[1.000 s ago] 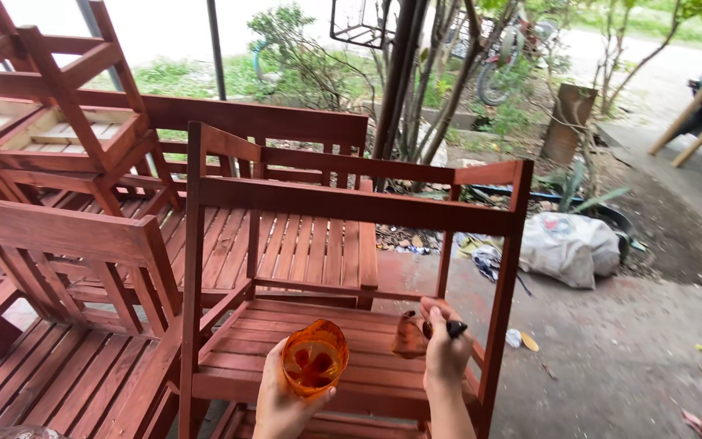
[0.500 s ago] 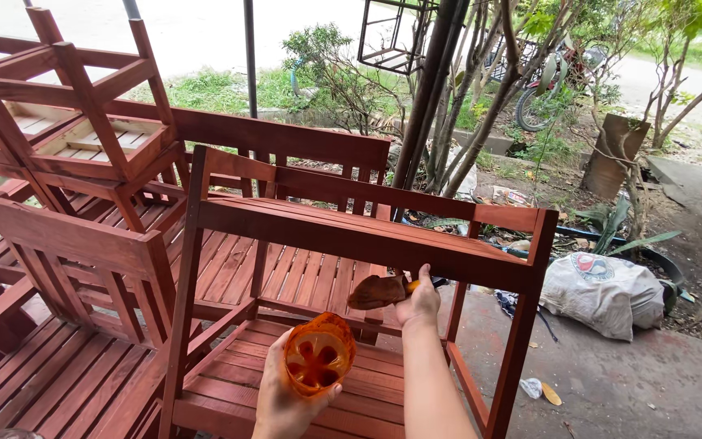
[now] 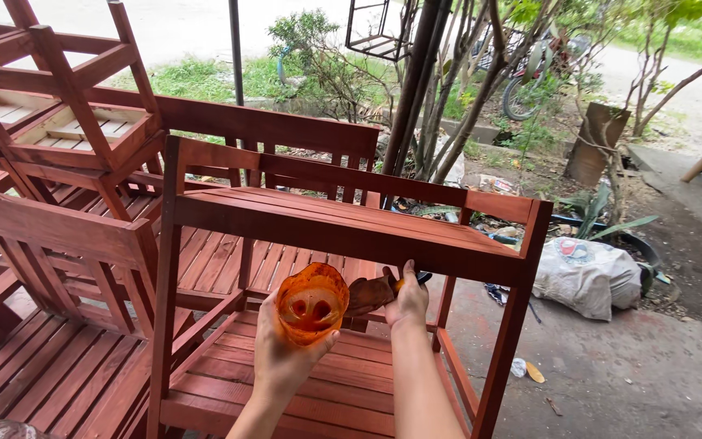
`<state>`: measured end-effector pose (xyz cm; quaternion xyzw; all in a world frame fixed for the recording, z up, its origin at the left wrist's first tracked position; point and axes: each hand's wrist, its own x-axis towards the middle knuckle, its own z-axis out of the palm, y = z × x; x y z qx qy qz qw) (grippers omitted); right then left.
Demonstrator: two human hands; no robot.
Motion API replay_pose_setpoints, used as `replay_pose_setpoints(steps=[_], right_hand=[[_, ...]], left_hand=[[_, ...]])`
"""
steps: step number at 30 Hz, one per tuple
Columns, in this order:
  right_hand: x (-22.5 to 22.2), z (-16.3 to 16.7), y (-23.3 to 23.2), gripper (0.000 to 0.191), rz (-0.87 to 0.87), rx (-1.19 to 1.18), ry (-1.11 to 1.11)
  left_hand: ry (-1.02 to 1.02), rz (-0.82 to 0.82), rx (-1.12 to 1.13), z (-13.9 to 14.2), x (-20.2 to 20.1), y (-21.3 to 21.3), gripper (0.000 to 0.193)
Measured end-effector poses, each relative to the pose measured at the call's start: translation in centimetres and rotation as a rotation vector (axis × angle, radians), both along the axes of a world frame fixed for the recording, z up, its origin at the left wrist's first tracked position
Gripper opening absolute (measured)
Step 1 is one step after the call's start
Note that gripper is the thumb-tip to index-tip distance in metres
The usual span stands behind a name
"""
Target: The person applies reddish-brown stain to a wooden chair using a brush and a cut plastic bottle as a container. They repeatedly dip the brush into the bottle and spread the stain across the chair's slats and frame.
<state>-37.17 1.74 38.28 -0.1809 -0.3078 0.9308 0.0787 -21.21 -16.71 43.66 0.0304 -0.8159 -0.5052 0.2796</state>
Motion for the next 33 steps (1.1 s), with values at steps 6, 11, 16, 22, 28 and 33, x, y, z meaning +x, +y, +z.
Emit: replay_pose_setpoints(steps=[6,11,16,22,28,33], right_hand=[[7.7,0.5,-2.3,0.044,-0.004,0.016,0.081],[14.7,-0.2,-3.0,0.035,-0.06,0.068,0.123],[23.4,0.1,-6.7,0.023,-0.163,0.055,0.137],[35.4,-0.1,-9.9,0.02,-0.271,0.176,0.199],[45.6,-1.4,-10.9,0.02,-0.227,0.253,0.045],[52.3,-2.5,-11.3,0.023,-0.219,0.234,0.042]], left_hand=[[-0.026,-0.037,0.002,0.9,6.3,-1.9,0.094],[-0.028,-0.095,0.025,0.7,13.2,-4.3,0.094],[0.016,-0.176,0.066,-0.1,21.6,-8.0,0.091],[0.11,-0.229,0.11,-1.2,32.1,-13.6,0.089],[0.093,-0.24,0.106,-2.2,42.7,-16.8,0.089],[0.025,-0.303,0.195,-3.3,49.4,-17.7,0.089]])
